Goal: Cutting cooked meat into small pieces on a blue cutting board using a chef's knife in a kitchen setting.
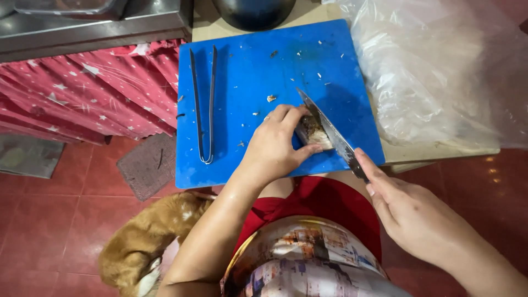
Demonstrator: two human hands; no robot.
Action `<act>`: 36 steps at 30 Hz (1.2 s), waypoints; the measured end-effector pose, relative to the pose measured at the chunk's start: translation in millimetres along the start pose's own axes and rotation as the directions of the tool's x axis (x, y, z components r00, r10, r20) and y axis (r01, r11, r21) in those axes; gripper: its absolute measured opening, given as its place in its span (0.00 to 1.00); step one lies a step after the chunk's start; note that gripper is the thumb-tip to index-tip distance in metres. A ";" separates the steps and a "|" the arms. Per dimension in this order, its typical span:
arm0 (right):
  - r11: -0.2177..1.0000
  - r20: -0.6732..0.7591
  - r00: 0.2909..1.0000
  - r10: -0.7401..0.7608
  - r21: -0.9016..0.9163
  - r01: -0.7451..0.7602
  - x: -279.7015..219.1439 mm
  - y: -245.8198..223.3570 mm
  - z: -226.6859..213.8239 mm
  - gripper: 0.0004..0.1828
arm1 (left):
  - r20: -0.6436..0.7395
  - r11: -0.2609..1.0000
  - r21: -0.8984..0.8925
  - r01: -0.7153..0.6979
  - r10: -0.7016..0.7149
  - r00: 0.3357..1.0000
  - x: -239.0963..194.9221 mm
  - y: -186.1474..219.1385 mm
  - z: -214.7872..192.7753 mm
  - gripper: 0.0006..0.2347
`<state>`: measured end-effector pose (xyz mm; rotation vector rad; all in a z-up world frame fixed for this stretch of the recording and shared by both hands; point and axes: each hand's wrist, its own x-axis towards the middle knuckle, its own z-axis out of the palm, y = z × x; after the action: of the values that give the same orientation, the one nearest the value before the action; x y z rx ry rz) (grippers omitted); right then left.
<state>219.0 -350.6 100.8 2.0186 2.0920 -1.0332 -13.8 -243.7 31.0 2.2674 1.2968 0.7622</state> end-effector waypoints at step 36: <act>0.990 0.076 0.990 0.120 -0.086 -0.113 54.8 -55.0 -17.1 0.39 | -0.100 0.995 -0.023 -0.092 0.089 0.991 -8.2 -10.0 16.1 0.28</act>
<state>168.2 -290.3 111.0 1.9989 1.9187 -0.9774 -13.3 -247.4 10.7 2.3053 1.2252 0.9298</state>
